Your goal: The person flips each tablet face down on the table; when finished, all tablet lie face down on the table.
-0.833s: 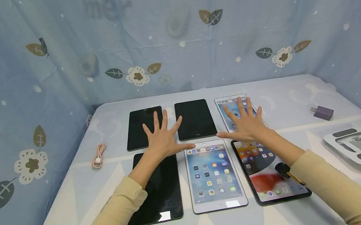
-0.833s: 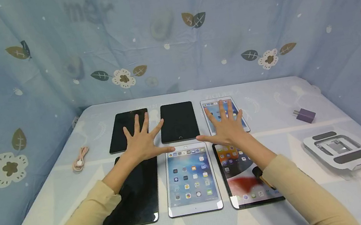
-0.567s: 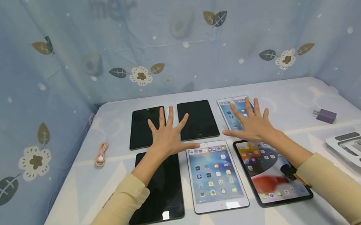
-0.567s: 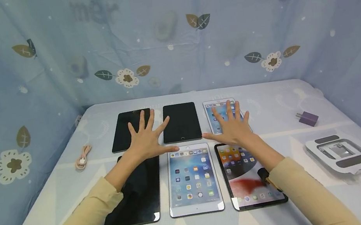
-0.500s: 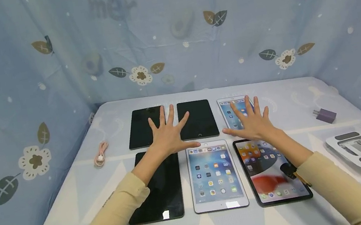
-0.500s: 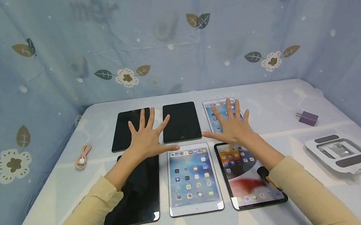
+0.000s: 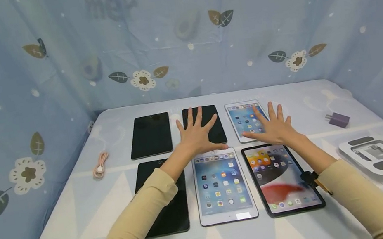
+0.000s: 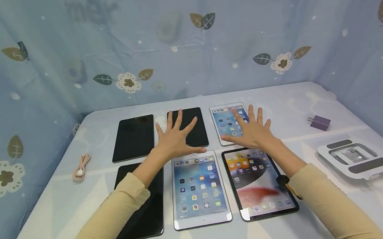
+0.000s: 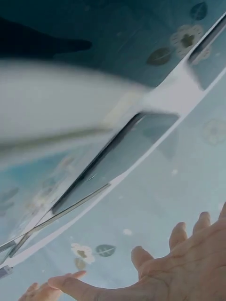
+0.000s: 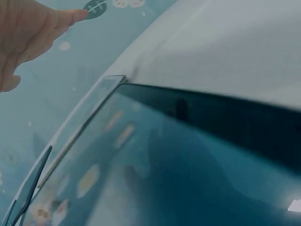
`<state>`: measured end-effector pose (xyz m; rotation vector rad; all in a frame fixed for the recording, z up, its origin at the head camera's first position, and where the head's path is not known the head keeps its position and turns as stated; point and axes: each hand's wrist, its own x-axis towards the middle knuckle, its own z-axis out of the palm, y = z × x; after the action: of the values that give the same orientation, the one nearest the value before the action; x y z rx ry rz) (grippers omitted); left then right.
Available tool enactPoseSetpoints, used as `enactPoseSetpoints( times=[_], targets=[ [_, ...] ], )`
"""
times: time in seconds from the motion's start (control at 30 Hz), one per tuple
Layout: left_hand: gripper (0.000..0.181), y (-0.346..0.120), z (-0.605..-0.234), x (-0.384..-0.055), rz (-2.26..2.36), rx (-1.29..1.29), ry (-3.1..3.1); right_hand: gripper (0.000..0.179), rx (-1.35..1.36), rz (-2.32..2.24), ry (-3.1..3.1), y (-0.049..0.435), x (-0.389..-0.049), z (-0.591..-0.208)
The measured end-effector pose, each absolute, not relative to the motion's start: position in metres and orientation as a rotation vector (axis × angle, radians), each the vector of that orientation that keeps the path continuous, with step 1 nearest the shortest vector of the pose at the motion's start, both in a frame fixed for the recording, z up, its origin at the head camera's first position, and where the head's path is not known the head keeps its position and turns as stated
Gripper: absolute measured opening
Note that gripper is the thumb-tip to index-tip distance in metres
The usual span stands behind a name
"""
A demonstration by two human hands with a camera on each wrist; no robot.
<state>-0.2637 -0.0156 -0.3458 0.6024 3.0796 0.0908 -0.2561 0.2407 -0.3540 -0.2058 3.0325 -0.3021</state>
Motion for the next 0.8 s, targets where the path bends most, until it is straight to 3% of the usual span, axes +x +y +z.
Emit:
enactPoseSetpoints(
  times=[0.37,0.8],
  targets=[
    [0.097,0.059,-0.352,-0.294,0.299,0.581,2.870,0.106,-0.209,-0.602,2.862,0.274,-0.272,-0.354],
    [0.079,0.106,-0.369,-0.301,0.377,0.479,2.742,0.083,-0.121,-0.674,2.733,0.296,-0.279,-0.373]
  ],
)
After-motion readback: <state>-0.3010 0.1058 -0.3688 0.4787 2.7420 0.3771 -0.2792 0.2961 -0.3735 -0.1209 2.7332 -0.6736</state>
